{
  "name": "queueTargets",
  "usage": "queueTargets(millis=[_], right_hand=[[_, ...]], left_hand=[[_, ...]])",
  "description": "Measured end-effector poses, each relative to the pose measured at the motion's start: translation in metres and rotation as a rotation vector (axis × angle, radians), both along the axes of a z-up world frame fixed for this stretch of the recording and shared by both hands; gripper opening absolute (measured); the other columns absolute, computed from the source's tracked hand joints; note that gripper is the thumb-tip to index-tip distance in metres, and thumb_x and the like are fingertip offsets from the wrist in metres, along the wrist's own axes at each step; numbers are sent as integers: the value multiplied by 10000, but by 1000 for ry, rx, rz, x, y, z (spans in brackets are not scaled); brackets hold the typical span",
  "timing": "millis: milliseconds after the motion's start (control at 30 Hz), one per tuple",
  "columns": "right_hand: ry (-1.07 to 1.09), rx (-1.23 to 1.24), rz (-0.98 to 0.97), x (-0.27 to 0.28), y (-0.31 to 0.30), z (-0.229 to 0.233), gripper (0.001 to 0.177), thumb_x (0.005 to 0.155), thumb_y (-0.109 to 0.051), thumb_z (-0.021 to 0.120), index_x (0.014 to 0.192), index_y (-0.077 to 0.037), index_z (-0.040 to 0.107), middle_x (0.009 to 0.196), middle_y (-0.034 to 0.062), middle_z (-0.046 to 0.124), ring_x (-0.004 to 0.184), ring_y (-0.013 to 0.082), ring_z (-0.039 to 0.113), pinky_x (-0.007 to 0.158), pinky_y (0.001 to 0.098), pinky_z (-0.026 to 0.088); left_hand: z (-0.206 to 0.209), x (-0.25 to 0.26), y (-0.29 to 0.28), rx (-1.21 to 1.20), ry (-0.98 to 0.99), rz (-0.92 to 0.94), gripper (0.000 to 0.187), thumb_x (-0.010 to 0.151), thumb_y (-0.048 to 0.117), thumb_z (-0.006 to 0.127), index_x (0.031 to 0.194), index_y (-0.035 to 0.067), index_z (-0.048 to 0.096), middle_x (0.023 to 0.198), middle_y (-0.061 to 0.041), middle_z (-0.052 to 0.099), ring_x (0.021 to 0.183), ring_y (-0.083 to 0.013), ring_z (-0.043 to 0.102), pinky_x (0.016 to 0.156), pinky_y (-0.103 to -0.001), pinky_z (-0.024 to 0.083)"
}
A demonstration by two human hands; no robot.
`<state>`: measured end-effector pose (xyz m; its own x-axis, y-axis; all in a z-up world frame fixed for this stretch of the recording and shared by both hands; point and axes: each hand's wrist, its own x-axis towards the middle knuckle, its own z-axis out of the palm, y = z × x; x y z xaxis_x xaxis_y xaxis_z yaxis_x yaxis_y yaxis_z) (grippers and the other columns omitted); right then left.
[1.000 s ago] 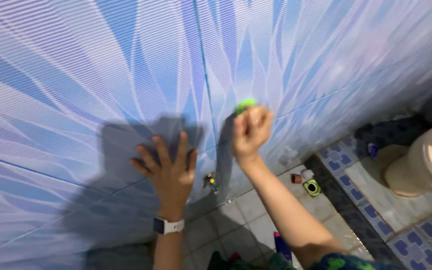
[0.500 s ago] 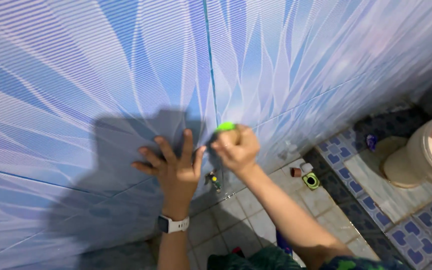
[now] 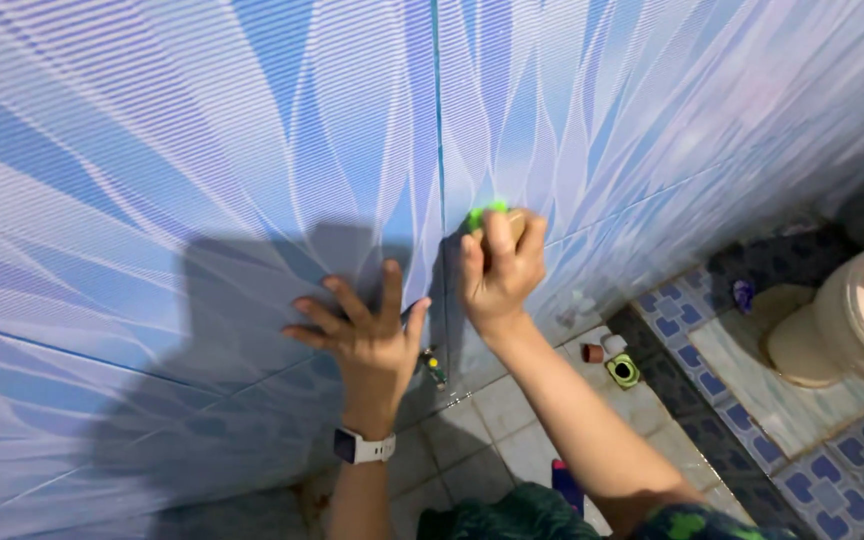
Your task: Scrubbing bathroom wall tiles with a small brush.
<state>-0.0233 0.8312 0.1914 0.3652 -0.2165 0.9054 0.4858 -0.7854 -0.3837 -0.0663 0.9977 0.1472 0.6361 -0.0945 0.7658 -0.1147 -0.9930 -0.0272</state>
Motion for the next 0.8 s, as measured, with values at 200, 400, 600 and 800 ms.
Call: queueTargets(millis=[200,400,600,800], right_hand=[[6,-59,14,-10,-2,-47,338,990,-346,675,1250,-139,611,1135,233,577,934,409,623,744,470,528],[-5,-13,-18,1,0,3,341,1044,-312,679,1307,-106,610,1160,203,571,984,408,619,787,499,514],[8,-233,56,-6,-13,-48,356,904,-381,770,1152,-152,656,1112,209,593,892,384,615,683,466,514],[2,-69,-46,7,-14,20,350,975,-334,756,1253,-147,657,1171,191,592,948,382,632,749,467,524]], left_hand=[[-3,1,0,-14,3,6,807,994,679,631,1639,308,318,1673,-327,-45,1467,-677,-97,1007,-917,16],[1,2,-1,6,-27,-15,806,1047,660,651,1683,305,305,1692,-312,-101,1489,-625,-162,1093,-852,-88],[2,3,-1,-2,-51,-13,803,1034,669,656,1670,313,318,1693,-296,-106,1503,-604,-189,1105,-830,-102],[4,7,-4,0,-46,-2,826,1009,678,654,1665,302,320,1683,-308,-118,1484,-606,-200,1083,-848,-90]])
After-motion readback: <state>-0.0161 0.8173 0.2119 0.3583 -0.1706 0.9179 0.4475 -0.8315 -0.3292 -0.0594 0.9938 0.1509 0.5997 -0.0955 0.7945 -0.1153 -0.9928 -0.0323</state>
